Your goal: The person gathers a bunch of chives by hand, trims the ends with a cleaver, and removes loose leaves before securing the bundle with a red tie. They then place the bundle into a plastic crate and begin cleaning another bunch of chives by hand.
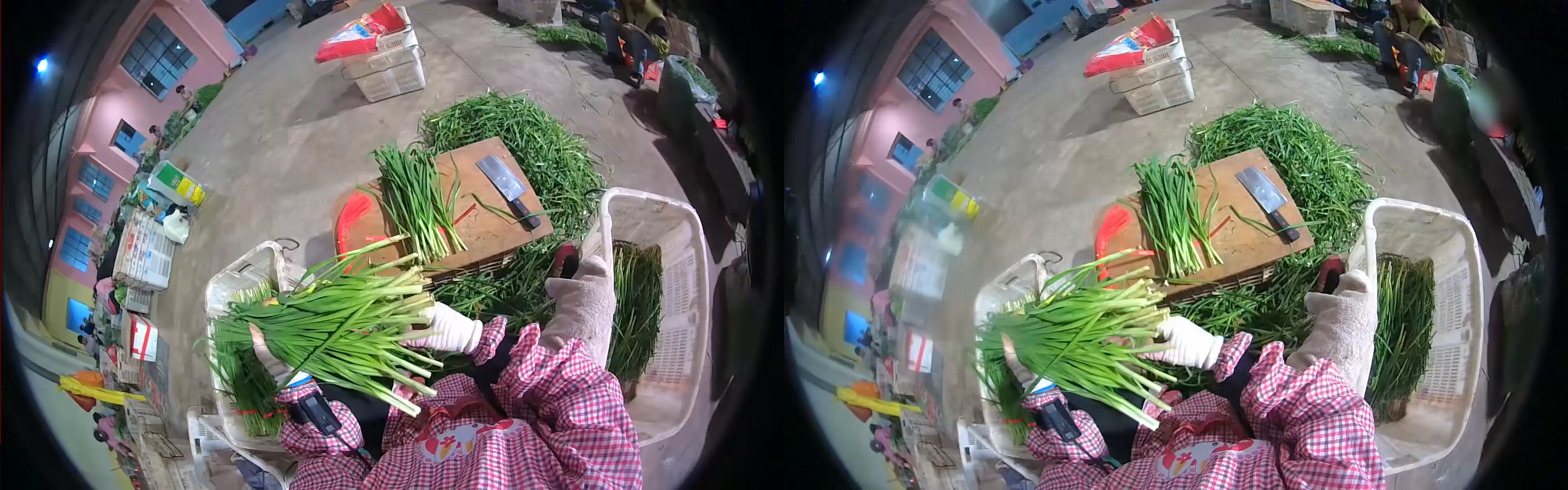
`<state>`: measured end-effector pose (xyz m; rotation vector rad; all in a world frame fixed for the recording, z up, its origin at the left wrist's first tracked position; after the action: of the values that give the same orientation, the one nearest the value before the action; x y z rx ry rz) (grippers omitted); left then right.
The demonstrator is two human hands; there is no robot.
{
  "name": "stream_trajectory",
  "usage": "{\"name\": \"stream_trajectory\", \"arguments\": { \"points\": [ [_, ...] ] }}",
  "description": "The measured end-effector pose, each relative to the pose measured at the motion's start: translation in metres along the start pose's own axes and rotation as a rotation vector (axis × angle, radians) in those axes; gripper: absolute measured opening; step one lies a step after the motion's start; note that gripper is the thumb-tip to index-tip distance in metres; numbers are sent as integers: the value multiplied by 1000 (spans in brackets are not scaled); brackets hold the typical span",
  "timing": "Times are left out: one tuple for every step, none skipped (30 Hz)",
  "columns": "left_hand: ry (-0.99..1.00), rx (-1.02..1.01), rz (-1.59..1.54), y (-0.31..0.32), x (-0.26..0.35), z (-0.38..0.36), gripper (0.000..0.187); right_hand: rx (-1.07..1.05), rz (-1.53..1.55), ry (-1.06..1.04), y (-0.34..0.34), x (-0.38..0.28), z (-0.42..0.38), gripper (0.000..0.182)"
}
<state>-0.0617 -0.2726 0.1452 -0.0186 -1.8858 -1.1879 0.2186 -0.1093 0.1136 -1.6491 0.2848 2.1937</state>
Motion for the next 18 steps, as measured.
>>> {"name": "stream_trajectory", "arguments": {
  "points": [
    [19, 18, 68, 2, 0, 0, 47, 49, -206, -200, 0, -2, 4, 38],
    [15, -61, 86, 7, -1, -3, 48, 137, -198, -209, 0, -1, 3, 30],
    [14, -60, 88, 6, -1, -3, 48, 138, -197, -209, 0, 6, 2, 30],
    [34, -80, 63, 3, -2, -3, 48, 79, -364, -124, 3, 20, 2, 26],
    [53, -100, 37, 1, -3, -4, 48, 18, -531, -38, 4, 32, 1, 23],
    [72, -121, 12, -1, -3, -5, 49, 99, -299, -101, -2, 12, -2, 20],
    [70, -121, 13, -3, -2, -8, 49, 101, -298, -100, -6, 9, -3, 20],
    [154, -32, 40, -7, 3, -14, 50, 62, -366, -61, -9, 11, -8, 20],
    [238, 57, 68, -12, 9, -19, 52, 24, -432, -23, -13, 12, -14, 20],
    [222, 69, -52, -14, 12, -18, 57, -72, -427, 100, -20, 15, -22, 21],
    [223, 69, -52, -15, 17, -18, 57, -83, -413, 133, -26, 29, -34, 23],
    [224, 145, 0, -13, 23, -22, 58, -140, -471, 198, -34, 29, -46, 24],
    [227, 222, 52, -13, 27, -25, 59, -198, -528, 262, -44, 29, -57, 25],
    [232, 224, 51, -13, 29, -25, 59, -273, -601, 333, -54, 38, -70, 26],
    [233, 243, 3, -14, 31, -25, 60, -349, -673, 403, -63, 46, -81, 29],
    [233, 260, -46, -15, 34, -25, 60, -399, -719, 538, -74, 52, -94, 33],
    [236, 276, -99, -17, 36, -25, 61, -448, -769, 672, -83, 55, -103, 39],
    [80, 70, -185, -38, 43, -21, 62, -572, -906, 741, -84, 45, -106, 43]
  ]
}}
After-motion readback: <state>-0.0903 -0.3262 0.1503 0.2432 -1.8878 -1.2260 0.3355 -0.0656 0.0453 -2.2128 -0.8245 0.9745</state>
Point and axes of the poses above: each hand's wrist, its own z-axis towards the middle knuckle, its own y-axis out of the palm, x = y × z, the point moved 4 cm from there along z, towards the middle knuckle, and after that the axes turned 1 degree about y, right-handed, at the moved point
